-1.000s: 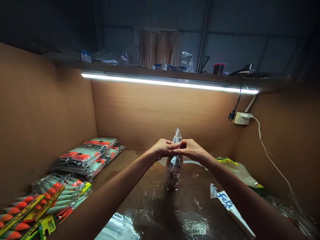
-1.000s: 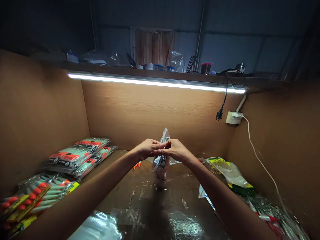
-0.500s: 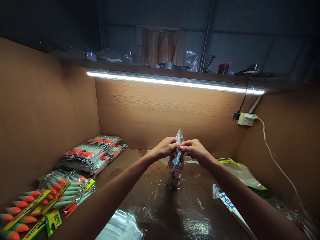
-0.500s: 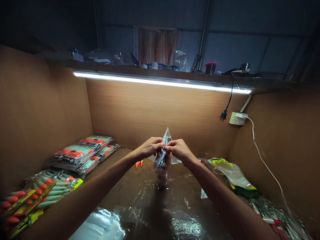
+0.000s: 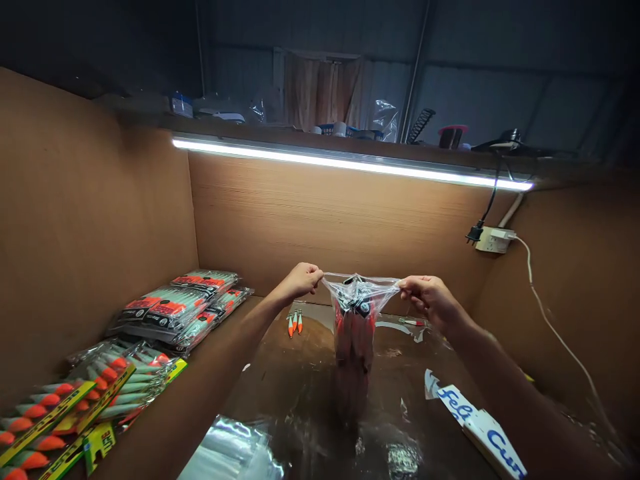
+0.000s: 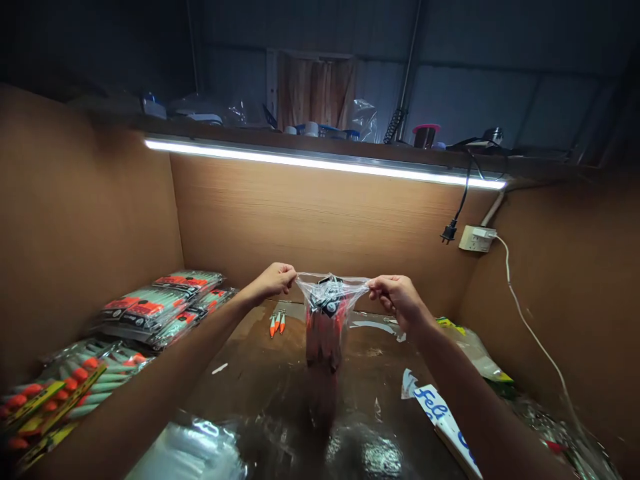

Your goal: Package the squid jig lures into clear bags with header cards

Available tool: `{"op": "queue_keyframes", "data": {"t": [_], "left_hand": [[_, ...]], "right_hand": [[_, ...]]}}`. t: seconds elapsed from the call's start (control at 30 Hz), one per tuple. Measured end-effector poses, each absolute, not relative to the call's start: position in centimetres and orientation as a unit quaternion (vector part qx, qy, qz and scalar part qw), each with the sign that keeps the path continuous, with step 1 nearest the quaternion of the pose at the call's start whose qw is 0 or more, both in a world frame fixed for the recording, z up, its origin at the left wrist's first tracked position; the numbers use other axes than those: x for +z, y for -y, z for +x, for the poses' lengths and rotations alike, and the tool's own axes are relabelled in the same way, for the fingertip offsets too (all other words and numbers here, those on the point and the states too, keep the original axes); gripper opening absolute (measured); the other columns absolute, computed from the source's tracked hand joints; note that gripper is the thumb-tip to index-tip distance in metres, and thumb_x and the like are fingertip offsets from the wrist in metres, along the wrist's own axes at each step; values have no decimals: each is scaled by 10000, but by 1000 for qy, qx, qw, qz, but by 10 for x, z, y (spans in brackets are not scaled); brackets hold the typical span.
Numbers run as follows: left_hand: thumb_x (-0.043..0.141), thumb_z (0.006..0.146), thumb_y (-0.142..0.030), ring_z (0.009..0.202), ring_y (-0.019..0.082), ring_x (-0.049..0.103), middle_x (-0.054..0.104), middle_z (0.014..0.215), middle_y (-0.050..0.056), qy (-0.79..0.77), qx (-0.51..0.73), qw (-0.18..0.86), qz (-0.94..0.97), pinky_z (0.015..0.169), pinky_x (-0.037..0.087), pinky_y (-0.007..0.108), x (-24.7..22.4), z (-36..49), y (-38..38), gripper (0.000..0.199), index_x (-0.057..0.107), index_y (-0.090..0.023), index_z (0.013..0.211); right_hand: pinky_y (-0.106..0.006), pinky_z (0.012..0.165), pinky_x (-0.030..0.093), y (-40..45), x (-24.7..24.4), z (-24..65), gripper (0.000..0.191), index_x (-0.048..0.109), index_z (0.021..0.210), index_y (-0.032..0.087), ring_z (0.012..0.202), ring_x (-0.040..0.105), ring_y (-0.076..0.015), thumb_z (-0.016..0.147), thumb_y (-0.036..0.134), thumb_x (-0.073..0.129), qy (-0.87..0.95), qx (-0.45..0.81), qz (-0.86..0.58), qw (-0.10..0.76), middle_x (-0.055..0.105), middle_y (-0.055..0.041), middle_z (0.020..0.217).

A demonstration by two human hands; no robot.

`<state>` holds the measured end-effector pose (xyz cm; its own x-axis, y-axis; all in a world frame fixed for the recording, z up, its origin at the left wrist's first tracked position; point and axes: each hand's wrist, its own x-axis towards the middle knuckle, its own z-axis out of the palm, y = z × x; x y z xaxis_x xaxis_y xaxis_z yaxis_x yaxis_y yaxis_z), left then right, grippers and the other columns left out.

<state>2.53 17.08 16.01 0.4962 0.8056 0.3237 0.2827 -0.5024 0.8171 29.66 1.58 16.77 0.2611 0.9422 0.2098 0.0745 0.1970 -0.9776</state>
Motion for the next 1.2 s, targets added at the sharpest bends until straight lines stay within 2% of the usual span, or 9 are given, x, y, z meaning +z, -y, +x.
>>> {"op": "queue_keyframes", "data": {"t": [0.17, 0.23, 0.33, 0.5, 0.8, 0.93, 1.03, 1.1, 1.2], "left_hand": [[547, 858, -333, 805, 180, 636, 664, 849, 43, -291, 379, 285, 831, 758, 492, 287, 161, 29, -143, 197, 668, -181, 889], [492, 937, -346, 1130, 210, 564, 627, 1187, 78, -189, 362, 234, 882, 981, 431, 342, 170, 28, -122, 277, 668, -235, 1119], [541, 946, -393, 1344, 253, 379, 509, 1389, 79, -75, 260, 191, 943, 1118, 304, 424, 184, 24, -99, 246, 713, -270, 1074], [647, 894, -370, 1267, 256, 426, 545, 1279, 76, -76, 295, 135, 943, 1084, 334, 434, 190, 7, -100, 176, 724, -232, 815], [631, 874, -251, 1256, 241, 438, 515, 1288, 86, -239, 371, 172, 881, 1070, 325, 336, 155, 49, -157, 85, 701, -209, 896], [505, 899, -208, 1012, 237, 564, 630, 1069, 97, -340, 382, 179, 841, 886, 407, 340, 116, 47, -160, 188, 657, -187, 1008], [563, 868, -336, 685, 181, 575, 651, 717, 36, -363, 305, 193, 859, 670, 386, 282, 78, 8, -136, 215, 668, -173, 776], [541, 871, -478, 665, 175, 592, 673, 710, 25, -378, 151, 195, 892, 621, 348, 262, 53, -20, -111, 338, 690, -187, 785], [662, 741, -592, 811, 228, 656, 734, 886, 24, -369, 38, 194, 908, 646, 368, 268, 23, -42, -72, 378, 727, -266, 922]], "right_hand": [[-184, 358, 205, -13, 151, 279, 189, 709, 707, 131, 387, 333, -35, 701, 319, 693, 501, 391, -496, 591, 617, -12, 584], [-188, 364, 211, -12, 150, 273, 189, 723, 727, 132, 395, 346, -41, 709, 318, 693, 517, 383, -491, 587, 617, -11, 588], [-195, 374, 224, -10, 150, 274, 189, 721, 711, 136, 403, 362, -48, 709, 324, 699, 525, 377, -490, 586, 627, -14, 599], [-205, 382, 214, 11, 146, 283, 189, 698, 691, 140, 407, 339, -53, 716, 327, 716, 486, 344, -496, 632, 602, -8, 575], [-230, 404, 341, -2, 159, 264, 297, 729, 836, 148, 436, 494, -97, 764, 434, 689, 504, 221, -552, 626, 733, -79, 781], [-260, 458, 421, -18, 140, 295, 333, 737, 940, 161, 456, 574, -131, 822, 441, 603, 534, 130, -626, 553, 757, -88, 855], [-299, 520, 429, 21, 92, 325, 409, 714, 693, 207, 508, 600, -178, 884, 511, 520, 605, 81, -671, 420, 711, -64, 664], [-336, 544, 425, 59, 49, 333, 471, 678, 571, 244, 545, 627, -225, 876, 562, 510, 637, 105, -698, 309, 665, -69, 566], [-396, 633, 469, 109, -9, 318, 206, 753, 776, 441, 768, 715, -295, 776, 597, 618, 634, 222, -705, 226, 759, -73, 809]]}}
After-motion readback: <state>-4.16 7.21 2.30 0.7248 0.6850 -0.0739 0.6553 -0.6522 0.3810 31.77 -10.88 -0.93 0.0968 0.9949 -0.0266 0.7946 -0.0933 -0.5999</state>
